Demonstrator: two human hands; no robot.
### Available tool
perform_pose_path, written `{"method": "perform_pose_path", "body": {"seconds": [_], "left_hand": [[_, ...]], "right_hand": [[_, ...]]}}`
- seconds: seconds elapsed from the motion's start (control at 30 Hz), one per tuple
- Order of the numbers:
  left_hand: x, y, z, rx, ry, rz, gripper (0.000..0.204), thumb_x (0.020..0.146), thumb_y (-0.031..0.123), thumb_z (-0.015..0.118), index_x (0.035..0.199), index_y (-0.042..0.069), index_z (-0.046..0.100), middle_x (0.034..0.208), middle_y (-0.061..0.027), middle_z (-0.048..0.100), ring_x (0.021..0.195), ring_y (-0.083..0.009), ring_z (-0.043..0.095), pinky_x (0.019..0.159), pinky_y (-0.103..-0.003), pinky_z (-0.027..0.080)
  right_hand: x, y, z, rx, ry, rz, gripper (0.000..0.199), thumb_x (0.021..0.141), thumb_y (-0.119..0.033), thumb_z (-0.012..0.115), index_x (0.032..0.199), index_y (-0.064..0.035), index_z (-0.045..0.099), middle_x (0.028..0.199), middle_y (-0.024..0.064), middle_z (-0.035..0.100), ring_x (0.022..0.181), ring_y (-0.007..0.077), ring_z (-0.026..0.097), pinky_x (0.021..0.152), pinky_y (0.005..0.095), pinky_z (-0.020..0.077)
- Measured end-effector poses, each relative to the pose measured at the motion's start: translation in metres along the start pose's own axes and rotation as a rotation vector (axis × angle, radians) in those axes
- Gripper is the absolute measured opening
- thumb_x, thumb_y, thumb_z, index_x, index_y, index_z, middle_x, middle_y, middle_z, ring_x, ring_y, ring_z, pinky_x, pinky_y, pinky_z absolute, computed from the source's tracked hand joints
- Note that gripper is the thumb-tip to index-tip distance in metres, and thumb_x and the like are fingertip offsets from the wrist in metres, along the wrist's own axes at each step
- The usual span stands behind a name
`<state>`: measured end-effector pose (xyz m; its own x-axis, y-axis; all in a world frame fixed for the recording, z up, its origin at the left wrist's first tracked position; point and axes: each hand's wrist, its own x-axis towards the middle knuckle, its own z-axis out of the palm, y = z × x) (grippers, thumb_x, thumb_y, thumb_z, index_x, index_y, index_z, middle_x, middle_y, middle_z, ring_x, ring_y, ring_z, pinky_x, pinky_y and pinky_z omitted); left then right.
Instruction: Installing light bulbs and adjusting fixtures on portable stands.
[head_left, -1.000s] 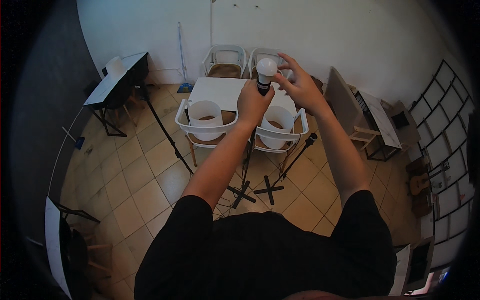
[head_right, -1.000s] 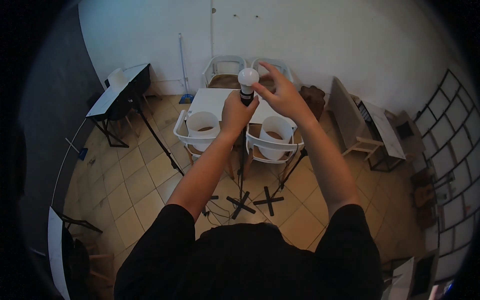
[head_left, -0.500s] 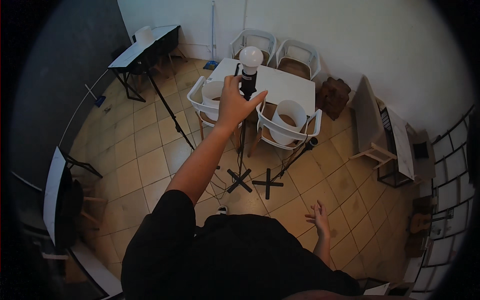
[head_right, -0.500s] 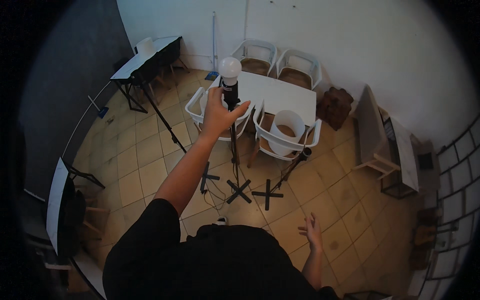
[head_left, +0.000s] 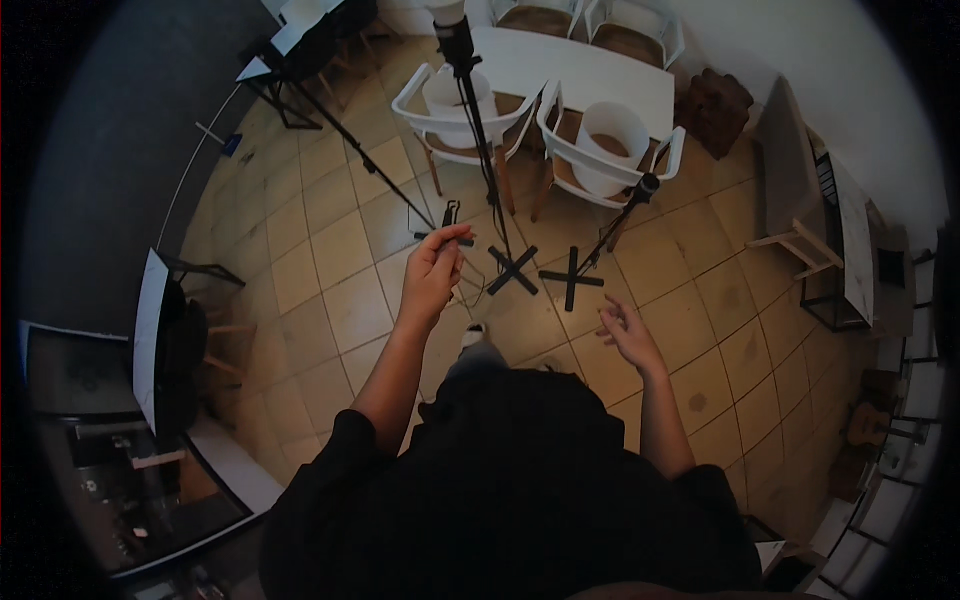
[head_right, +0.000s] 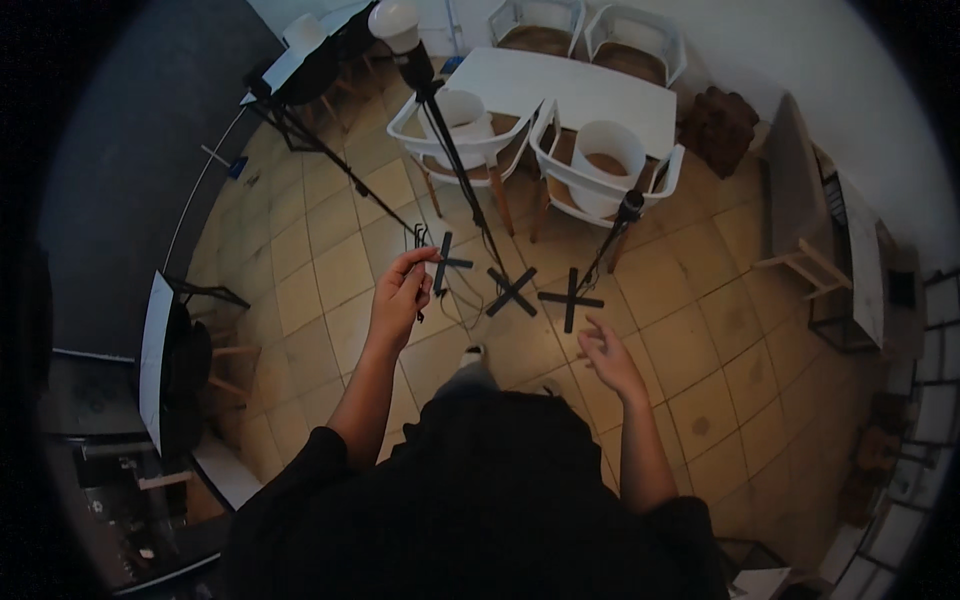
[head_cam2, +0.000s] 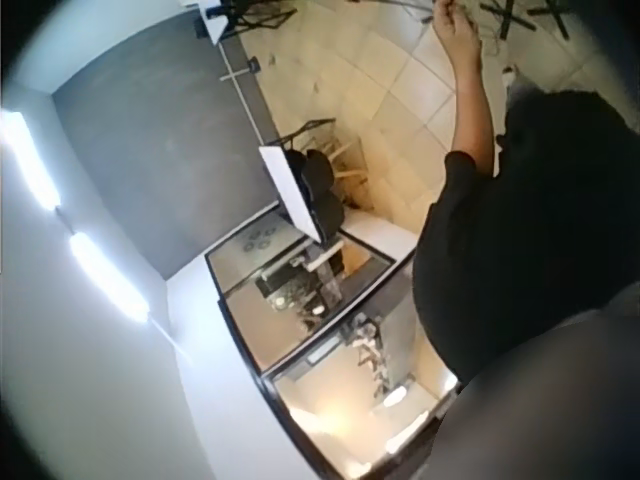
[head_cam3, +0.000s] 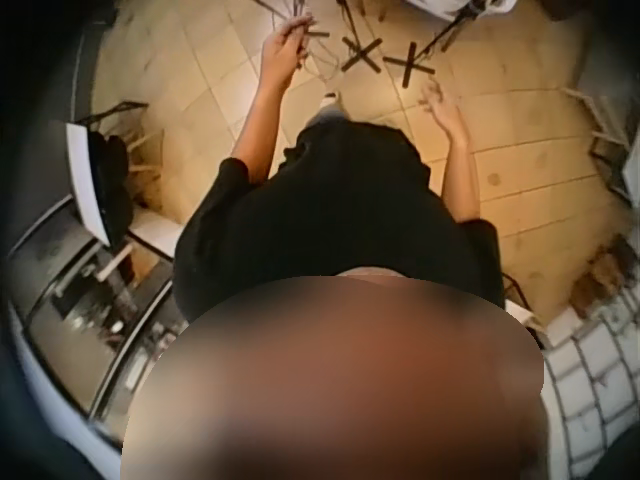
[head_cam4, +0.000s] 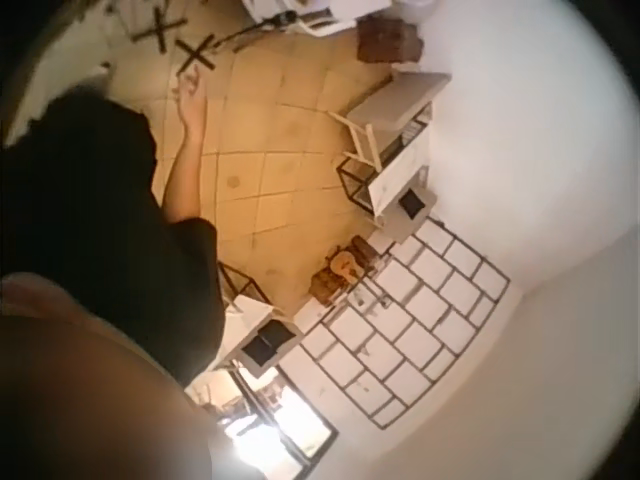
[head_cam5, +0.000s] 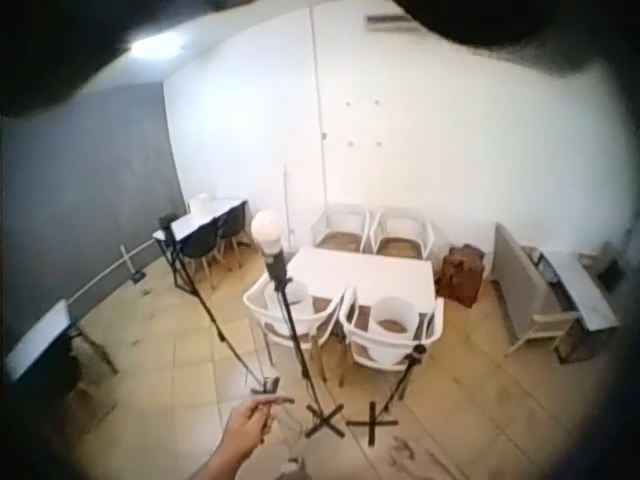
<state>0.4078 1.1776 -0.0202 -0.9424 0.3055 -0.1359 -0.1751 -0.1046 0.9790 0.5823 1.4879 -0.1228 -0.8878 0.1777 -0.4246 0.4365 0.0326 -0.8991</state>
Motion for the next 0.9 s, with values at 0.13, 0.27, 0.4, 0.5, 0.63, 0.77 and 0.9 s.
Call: {"method": "perform_pose_path", "body": {"seconds": [0.13,0.27,0.4,0.5,0.63,0.77,0.9], "left_hand": [[-0.041,0.005,0.002,-0.127,-0.045,0.032,0.007,0.1,0.006,0.048,0.106,0.007,0.051,0.102,-0.0112,0.064,0.058,-0.005,0.037,0.049,-0.018,0.03],[-0.059,0.021,0.001,-0.175,-0.092,-0.01,0.014,0.101,0.007,0.047,0.114,0.007,0.044,0.111,-0.0136,0.066,0.063,-0.0055,0.045,0.051,-0.018,0.034],[-0.059,0.026,0.003,-0.117,-0.127,-0.064,0.02,0.101,0.008,0.048,0.12,0.003,0.044,0.113,-0.0145,0.066,0.068,-0.0084,0.054,0.055,-0.02,0.042],[-0.053,0.029,-0.001,-0.105,-0.171,-0.103,0.022,0.101,0.009,0.049,0.12,-0.001,0.047,0.112,-0.0145,0.067,0.073,-0.0109,0.059,0.061,-0.023,0.048],[-0.041,0.034,-0.018,-0.084,-0.266,-0.136,0.021,0.101,0.009,0.05,0.119,-0.001,0.051,0.111,-0.0141,0.068,0.078,-0.0133,0.063,0.066,-0.025,0.051],[-0.024,0.038,-0.045,-0.141,-0.278,-0.155,0.023,0.101,0.009,0.05,0.121,-0.002,0.05,0.113,-0.0144,0.067,0.086,-0.0181,0.067,0.072,-0.028,0.054],[-0.007,0.042,-0.082,-0.206,-0.243,-0.136,0.025,0.101,0.011,0.049,0.123,-0.001,0.049,0.118,-0.0169,0.065,0.09,-0.0209,0.068,0.077,-0.032,0.057]], "right_hand": [[0.023,-0.045,0.043,-0.006,-0.154,-0.051,0.052,0.098,-0.028,0.059,0.142,-0.0057,0.042,0.12,0.0115,0.058,0.092,0.0165,0.064,0.077,0.0281,0.0507],[0.025,-0.091,0.09,0.167,-0.359,-0.252,0.047,0.097,-0.021,0.06,0.139,-0.0054,0.046,0.118,0.0088,0.06,0.092,0.0138,0.064,0.078,0.0272,0.0505],[0.021,-0.125,0.116,0.283,-0.414,-0.443,0.044,0.095,-0.015,0.062,0.136,-0.0053,0.051,0.113,0.006,0.063,0.089,0.0113,0.063,0.078,0.0256,0.0499],[0.026,-0.144,0.127,0.364,-0.362,-0.449,0.037,0.094,-0.012,0.063,0.13,-0.0036,0.057,0.112,0.0054,0.063,0.088,0.0096,0.062,0.076,0.0229,0.0494],[0.041,-0.165,0.148,0.343,-0.316,-0.453,0.028,0.092,-0.014,0.066,0.117,0.0006,0.065,0.099,0.0043,0.068,0.08,0.0078,0.063,0.07,0.0214,0.0496],[0.055,-0.181,0.174,0.267,-0.275,-0.415,0.023,0.091,-0.015,0.069,0.105,0.0035,0.068,0.091,0.0069,0.07,0.072,0.0077,0.064,0.063,0.0213,0.0491],[0.074,-0.198,0.199,0.156,-0.174,-0.375,0.02,0.093,-0.017,0.067,0.099,0.0028,0.069,0.087,0.0083,0.07,0.068,0.0094,0.064,0.058,0.0221,0.0494]]}}
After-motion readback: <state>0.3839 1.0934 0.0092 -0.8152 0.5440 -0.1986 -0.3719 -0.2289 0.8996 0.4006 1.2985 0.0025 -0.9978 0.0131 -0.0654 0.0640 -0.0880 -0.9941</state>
